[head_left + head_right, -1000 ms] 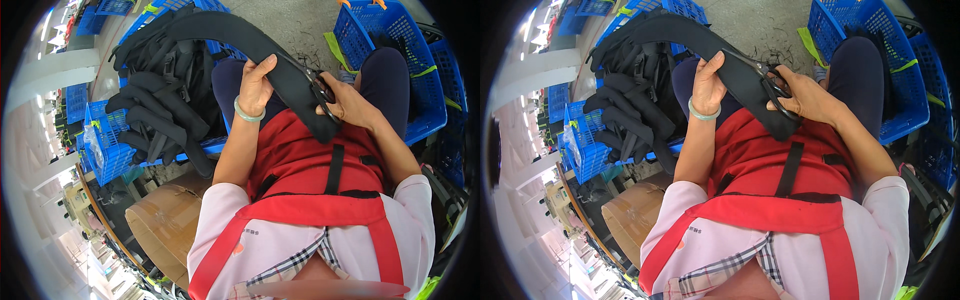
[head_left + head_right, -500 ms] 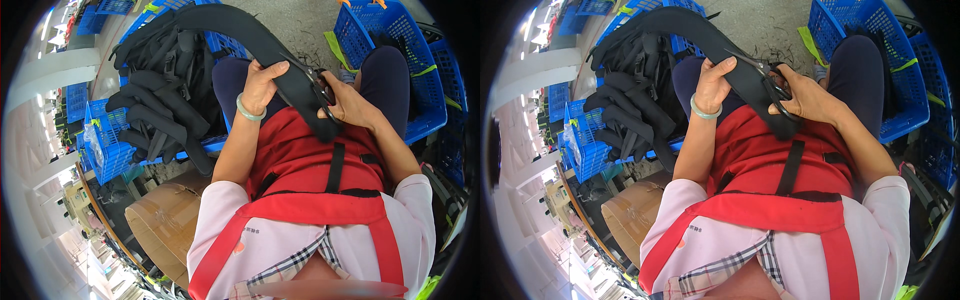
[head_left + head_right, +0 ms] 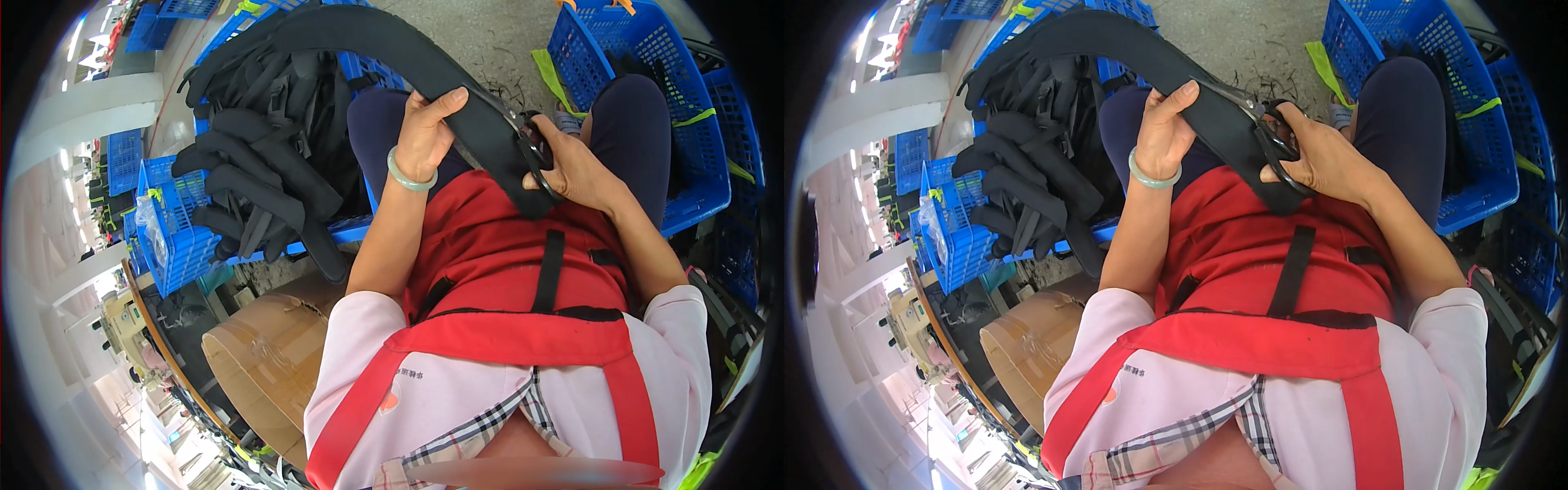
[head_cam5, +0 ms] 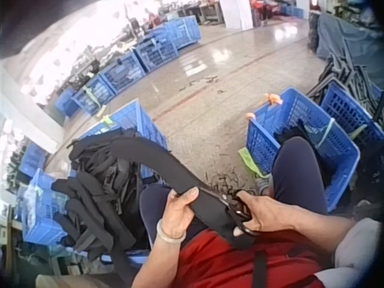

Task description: The recorder is using scissors to trim the excess edges of curved black padded material components in a factory setting.

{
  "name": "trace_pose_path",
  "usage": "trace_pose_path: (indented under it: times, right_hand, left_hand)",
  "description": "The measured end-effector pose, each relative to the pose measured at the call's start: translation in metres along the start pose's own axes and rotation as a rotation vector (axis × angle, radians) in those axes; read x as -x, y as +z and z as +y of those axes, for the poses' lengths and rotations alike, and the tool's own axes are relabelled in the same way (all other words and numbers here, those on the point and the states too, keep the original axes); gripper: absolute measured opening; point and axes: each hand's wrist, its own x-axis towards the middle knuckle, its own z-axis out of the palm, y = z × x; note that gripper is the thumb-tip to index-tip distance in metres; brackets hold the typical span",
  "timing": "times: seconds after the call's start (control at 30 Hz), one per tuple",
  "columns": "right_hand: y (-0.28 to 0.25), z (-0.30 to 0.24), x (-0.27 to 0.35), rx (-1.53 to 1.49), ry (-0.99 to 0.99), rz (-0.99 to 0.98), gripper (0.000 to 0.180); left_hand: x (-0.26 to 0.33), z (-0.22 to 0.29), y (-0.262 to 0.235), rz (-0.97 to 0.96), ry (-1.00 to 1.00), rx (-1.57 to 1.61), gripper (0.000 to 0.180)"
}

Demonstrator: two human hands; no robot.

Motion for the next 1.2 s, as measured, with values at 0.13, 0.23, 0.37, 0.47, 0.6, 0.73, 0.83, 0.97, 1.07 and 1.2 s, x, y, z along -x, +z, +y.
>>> trace_pose_path:
  times: [0.13, 0.23, 0.37, 0.47, 0.6, 0.73, 0.83, 0.97, 1.07, 1.2]
  right_hand:
    - [0.003, 0.007, -0.002, 0.026, -0.049, 0.067, 0.067]
    - [0.002, -0.003, -0.007, 0.039, 0.06, 0.023, 0.069]
    - [0.0, -0.006, -0.007, 0.041, 0.082, 0.025, 0.068]
    - [-0.001, -0.009, -0.008, 0.056, 0.035, 0.072, 0.066]
    - [0.001, -0.008, -0.01, 0.054, 0.103, 0.06, 0.066]
    - [0.0, -0.003, -0.01, 0.046, 0.064, 0.087, 0.069]
    - [-0.005, -0.006, -0.008, 0.142, -0.014, 0.016, 0.072]
    - [-0.008, 0.005, -0.003, 0.148, -0.173, 0.033, 0.076]
    - [-0.011, 0.004, -0.004, 0.14, -0.158, 0.022, 0.076]
    - [-0.01, -0.006, -0.008, 0.116, -0.011, 0.011, 0.072]
  left_hand:
    - [0.0, -0.004, 0.004, -0.039, -0.016, -0.017, 0.018]
    - [0.002, -0.003, 0.001, -0.046, -0.013, -0.008, 0.018]
    - [0.001, -0.003, 0.002, -0.054, -0.021, 0.0, 0.018]
    - [0.002, -0.004, 0.003, -0.044, -0.016, 0.028, 0.018]
    - [0.002, -0.006, 0.002, -0.049, -0.006, -0.001, 0.018]
    - [0.002, -0.006, 0.006, -0.058, -0.008, 0.01, 0.018]
    - [0.005, -0.009, 0.003, -0.055, -0.013, 0.008, 0.018]
    - [0.002, -0.008, -0.003, -0.12, -0.013, -0.013, 0.016]
    - [0.003, -0.009, 0.001, -0.091, -0.026, -0.026, 0.018]
    - [0.005, -0.011, 0.004, -0.09, 0.004, -0.048, 0.02]
